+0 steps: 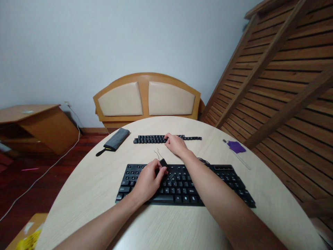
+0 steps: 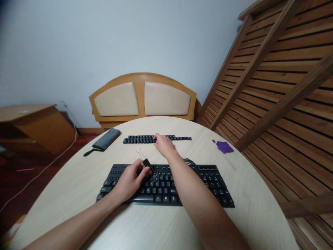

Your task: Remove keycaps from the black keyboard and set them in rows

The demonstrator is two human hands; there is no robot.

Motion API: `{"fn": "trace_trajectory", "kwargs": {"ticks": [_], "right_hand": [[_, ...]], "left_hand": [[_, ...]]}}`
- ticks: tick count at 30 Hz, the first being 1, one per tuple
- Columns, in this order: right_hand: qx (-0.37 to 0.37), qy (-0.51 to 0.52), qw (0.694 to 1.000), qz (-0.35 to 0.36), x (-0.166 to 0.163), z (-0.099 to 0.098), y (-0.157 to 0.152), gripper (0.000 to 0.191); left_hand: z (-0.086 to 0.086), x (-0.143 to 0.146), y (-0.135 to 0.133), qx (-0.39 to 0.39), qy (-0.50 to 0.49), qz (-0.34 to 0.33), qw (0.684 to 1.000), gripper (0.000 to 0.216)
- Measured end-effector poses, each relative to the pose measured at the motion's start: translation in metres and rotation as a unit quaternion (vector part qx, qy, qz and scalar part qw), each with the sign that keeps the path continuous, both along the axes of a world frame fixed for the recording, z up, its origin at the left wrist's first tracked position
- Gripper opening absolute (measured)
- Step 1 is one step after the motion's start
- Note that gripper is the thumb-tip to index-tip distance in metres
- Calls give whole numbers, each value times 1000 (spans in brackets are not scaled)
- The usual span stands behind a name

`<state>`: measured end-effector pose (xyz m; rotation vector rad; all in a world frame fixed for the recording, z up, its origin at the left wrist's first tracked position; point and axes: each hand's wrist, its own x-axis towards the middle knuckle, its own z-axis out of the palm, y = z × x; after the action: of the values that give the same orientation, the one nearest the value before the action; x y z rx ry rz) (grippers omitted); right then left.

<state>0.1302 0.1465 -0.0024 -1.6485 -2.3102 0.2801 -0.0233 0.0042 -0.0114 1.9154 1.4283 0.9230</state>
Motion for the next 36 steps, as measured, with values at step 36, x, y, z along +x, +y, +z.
{"fn": "trace_trajectory", "kwargs": {"ticks": [36], "right_hand": [[-80,-115,973,184,48,59,-105,21]], "left_hand": [[14,-6,-3,35,13,-87,995,25]]}}
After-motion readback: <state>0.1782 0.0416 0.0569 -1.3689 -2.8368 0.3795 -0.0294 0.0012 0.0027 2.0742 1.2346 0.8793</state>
